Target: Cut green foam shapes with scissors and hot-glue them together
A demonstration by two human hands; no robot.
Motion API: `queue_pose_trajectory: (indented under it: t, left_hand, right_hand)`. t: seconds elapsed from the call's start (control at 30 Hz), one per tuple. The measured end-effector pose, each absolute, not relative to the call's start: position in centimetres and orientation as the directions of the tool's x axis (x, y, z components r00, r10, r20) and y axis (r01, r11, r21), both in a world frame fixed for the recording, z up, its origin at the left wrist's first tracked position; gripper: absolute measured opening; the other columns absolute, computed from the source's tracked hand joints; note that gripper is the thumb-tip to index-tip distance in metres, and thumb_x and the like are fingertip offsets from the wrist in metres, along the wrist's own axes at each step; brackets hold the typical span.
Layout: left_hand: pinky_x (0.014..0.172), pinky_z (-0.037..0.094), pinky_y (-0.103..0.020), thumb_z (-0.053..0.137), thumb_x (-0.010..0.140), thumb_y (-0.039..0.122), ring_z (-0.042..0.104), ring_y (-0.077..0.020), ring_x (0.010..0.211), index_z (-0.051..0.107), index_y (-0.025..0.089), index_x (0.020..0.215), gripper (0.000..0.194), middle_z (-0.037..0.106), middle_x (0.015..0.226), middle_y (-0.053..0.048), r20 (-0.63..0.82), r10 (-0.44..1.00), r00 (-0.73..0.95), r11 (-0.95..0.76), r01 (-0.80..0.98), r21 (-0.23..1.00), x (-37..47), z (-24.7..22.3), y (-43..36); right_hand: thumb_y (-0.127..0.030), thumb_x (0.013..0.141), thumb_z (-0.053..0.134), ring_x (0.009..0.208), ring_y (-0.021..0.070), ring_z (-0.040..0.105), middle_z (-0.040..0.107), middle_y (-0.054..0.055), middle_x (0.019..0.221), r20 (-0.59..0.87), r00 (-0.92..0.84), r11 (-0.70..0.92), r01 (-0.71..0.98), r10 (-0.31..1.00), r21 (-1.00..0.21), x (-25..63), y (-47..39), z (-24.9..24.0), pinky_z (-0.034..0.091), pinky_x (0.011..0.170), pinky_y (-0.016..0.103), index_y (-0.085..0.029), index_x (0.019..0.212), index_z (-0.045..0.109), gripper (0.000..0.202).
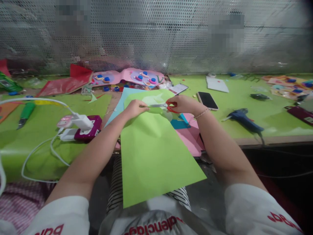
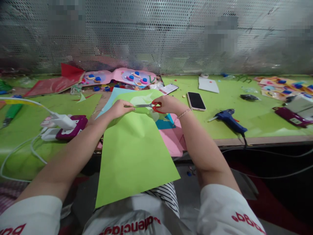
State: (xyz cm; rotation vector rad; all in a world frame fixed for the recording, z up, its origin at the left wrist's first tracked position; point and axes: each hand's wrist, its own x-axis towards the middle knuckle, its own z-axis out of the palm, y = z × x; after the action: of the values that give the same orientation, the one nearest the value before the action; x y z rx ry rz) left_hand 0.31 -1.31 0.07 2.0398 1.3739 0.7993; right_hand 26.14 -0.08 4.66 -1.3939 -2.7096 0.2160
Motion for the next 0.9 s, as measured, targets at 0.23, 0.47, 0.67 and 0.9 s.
queue_pose_trajectory:
  t: [0.23, 0.47, 0.67, 0.9]
  left_hand:
    - [0.082, 0.046, -0.034, 0.069, 0.07, 0.034, 0.064, -0.0215, 0.083, 0.076, 0.017, 0.076, 0.018, 0.074, 0.088, -0.008, 0.169, 0.945, 0.281, -0.309, 0.587, 0.748, 0.38, 0.21, -1.42]
    - [0.083, 0.046, -0.033, 0.067, 0.072, 0.034, 0.064, -0.0215, 0.084, 0.076, 0.016, 0.077, 0.02, 0.074, 0.088, -0.008, 0.179, 0.939, 0.294, -0.326, 0.592, 0.737, 0.33, 0.41, -1.54]
    - [0.083, 0.046, -0.034, 0.067, 0.072, 0.034, 0.065, -0.0219, 0.084, 0.075, 0.016, 0.077, 0.02, 0.074, 0.089, -0.009, 0.172, 0.943, 0.286, -0.315, 0.593, 0.741, 0.36, 0.52, -1.61]
    - [0.084, 0.046, -0.034, 0.068, 0.071, 0.037, 0.065, -0.0225, 0.086, 0.075, 0.017, 0.077, 0.022, 0.074, 0.091, -0.009, 0.167, 0.941, 0.293, -0.313, 0.57, 0.76, 0.28, 0.49, -1.53]
  right_hand:
    - [-0.04, 0.075, 0.055, 0.063, 0.0138, 0.046, 0.063, 0.006, 0.075, 0.013, -0.584, 0.574, 0.794, 0.812, -0.201, 26.19, -0.04, 4.57, 0.03, 0.057, 0.026, -0.015, 0.103, 0.069, 0.04]
    - [-0.041, 0.076, 0.054, 0.059, 0.0121, 0.043, 0.059, 0.004, 0.07, -0.009, -0.595, 0.579, 0.787, 0.804, -0.213, 26.09, -0.21, 4.73, 0.029, 0.057, 0.026, -0.016, 0.096, 0.068, 0.036]
    - [-0.042, 0.075, 0.052, 0.06, 0.0123, 0.043, 0.059, 0.005, 0.071, -0.02, -0.601, 0.584, 0.785, 0.799, -0.207, 26.04, -0.25, 4.77, 0.03, 0.057, 0.026, -0.015, 0.094, 0.067, 0.036]
    - [-0.047, 0.076, 0.051, 0.064, 0.0142, 0.047, 0.063, 0.007, 0.079, 0.019, -0.586, 0.572, 0.782, 0.81, -0.249, 26.35, -0.29, 4.87, 0.031, 0.058, 0.026, -0.014, 0.101, 0.066, 0.043]
